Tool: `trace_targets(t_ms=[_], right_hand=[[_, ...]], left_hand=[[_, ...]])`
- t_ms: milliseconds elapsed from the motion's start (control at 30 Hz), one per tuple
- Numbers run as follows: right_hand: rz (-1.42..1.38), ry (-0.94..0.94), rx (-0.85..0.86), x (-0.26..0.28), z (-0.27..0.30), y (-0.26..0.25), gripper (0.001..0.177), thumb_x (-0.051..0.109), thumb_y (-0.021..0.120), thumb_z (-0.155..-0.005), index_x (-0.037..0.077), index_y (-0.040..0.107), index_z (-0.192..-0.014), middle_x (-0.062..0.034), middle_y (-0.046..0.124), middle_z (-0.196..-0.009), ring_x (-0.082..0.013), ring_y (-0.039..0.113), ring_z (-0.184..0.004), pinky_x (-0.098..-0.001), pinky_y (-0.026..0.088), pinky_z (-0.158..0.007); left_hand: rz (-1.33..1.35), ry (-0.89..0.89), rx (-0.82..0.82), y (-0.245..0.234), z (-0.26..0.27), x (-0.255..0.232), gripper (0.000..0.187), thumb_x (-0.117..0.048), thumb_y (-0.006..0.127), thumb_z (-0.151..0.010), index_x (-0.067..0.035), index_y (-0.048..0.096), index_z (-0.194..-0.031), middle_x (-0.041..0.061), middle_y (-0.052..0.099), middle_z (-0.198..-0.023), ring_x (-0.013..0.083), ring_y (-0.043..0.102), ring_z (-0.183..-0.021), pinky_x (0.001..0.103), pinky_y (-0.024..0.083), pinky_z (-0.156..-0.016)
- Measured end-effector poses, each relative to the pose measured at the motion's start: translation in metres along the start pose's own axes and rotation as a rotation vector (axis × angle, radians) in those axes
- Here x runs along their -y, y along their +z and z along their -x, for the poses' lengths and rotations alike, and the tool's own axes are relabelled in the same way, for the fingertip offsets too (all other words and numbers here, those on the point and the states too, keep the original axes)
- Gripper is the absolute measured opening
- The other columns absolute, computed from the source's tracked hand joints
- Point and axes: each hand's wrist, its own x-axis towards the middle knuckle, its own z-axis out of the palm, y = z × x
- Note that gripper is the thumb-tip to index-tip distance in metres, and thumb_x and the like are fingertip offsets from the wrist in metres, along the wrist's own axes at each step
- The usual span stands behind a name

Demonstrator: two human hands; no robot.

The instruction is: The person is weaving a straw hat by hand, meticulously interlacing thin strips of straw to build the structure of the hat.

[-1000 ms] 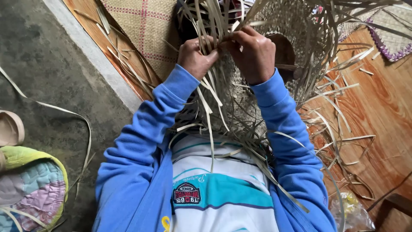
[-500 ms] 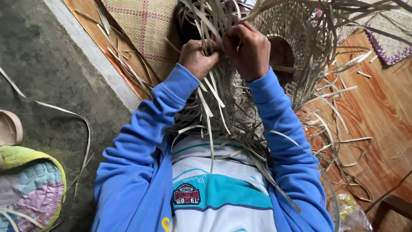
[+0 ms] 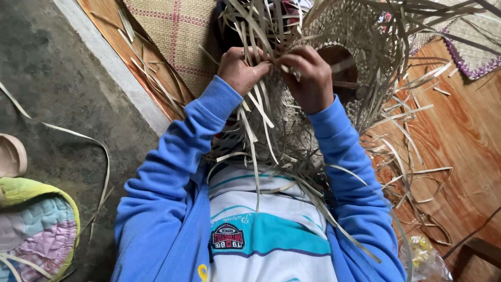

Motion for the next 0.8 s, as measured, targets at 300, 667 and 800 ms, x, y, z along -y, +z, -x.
trace_targets(t_ms=[300, 667, 800], right_hand=[[0.390, -0.171, -0.025, 0.013, 0.034, 0.009, 0.022, -0.004, 0.081, -0.093, 0.000, 0.082, -0.115, -0.0125, 0.073, -0.125, -0.0298, 0.067, -0.113, -0.0393, 0.062, -0.094], [0.601, -0.251, -0.283, -0.026, -0.002, 0.016, 0.004, 0.017, 0.089, -0.090, 0.019, 0.086, -0.091, 0.0042, 0.067, -0.096, -0.0114, 0.051, -0.072, -0.0259, 0.049, -0.055], [0.655, -0.217, -0.212, -0.009, -0.025, 0.011, 0.006, 0.016, 0.086, -0.089, 0.018, 0.081, -0.091, 0.0022, 0.062, -0.091, -0.0136, 0.053, -0.073, -0.0282, 0.047, -0.059]], left_hand=[[-0.018, -0.185, 0.153, -0.005, -0.006, -0.009, 0.026, -0.030, 0.086, -0.089, -0.011, 0.076, -0.075, 0.000, 0.068, -0.058, 0.0100, 0.055, -0.043, 0.024, 0.053, -0.044], [-0.228, -0.034, 0.079, 0.012, -0.006, 0.008, 0.036, -0.029, 0.081, -0.094, -0.012, 0.068, -0.065, 0.001, 0.065, -0.057, 0.0137, 0.056, -0.042, 0.031, 0.050, -0.040], [-0.333, -0.017, 0.049, 0.012, -0.004, 0.015, 0.033, -0.029, 0.082, -0.093, -0.010, 0.072, -0.068, 0.003, 0.067, -0.056, 0.0152, 0.054, -0.039, 0.034, 0.046, -0.036]])
